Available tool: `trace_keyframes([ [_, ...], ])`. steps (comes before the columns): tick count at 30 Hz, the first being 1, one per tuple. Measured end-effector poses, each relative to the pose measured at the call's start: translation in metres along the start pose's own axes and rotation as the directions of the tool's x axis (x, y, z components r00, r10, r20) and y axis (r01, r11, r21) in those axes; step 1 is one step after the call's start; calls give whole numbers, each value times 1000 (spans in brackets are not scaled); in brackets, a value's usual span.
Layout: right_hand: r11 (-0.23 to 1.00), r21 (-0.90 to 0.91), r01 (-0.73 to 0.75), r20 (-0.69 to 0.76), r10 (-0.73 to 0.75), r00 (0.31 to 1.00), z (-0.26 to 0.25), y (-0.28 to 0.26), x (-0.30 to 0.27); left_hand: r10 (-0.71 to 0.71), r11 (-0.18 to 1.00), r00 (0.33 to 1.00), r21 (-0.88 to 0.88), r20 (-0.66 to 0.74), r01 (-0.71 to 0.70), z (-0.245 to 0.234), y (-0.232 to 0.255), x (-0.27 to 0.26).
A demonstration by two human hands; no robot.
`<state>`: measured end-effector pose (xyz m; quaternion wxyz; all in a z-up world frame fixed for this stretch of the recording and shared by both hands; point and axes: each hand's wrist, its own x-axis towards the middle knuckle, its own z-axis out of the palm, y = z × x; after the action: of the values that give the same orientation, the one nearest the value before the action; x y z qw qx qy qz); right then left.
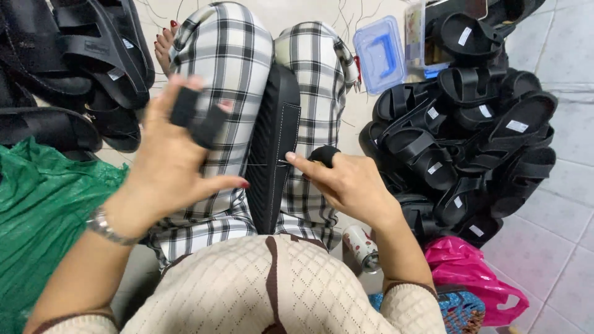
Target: Hand-sewing a black sandal strap using a needle and thread while sitting on the floor.
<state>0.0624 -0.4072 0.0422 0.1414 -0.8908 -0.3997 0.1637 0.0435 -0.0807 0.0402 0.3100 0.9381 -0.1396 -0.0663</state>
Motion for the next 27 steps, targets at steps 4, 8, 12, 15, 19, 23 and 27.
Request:
trace_keyframes([
  [4,999,-41,7,-5,-7,1000,0,3,0,140,978,980,133,141,-158,25,5,8],
  [8,999,-50,16,-9,-17,1000,-2,3,2,143,970,971,167,191,-176,32,5,13],
  [12,996,-88,13,-15,-14,1000,-19,-12,7,134,952,967,244,217,-187,42,0,11],
  [15,990,-134,-46,66,55,996,-27,-26,8,193,949,969,219,154,-224,46,0,13],
  [19,990,-144,9,25,-6,1000,-19,-25,13,289,941,955,163,60,-295,48,-3,17],
  [23,992,-109,56,-50,-62,997,-13,-24,25,358,921,933,178,-29,-348,51,-9,20],
  [27,988,45,150,-159,-141,977,9,-3,27,359,927,933,132,-33,-352,51,-9,19],
])
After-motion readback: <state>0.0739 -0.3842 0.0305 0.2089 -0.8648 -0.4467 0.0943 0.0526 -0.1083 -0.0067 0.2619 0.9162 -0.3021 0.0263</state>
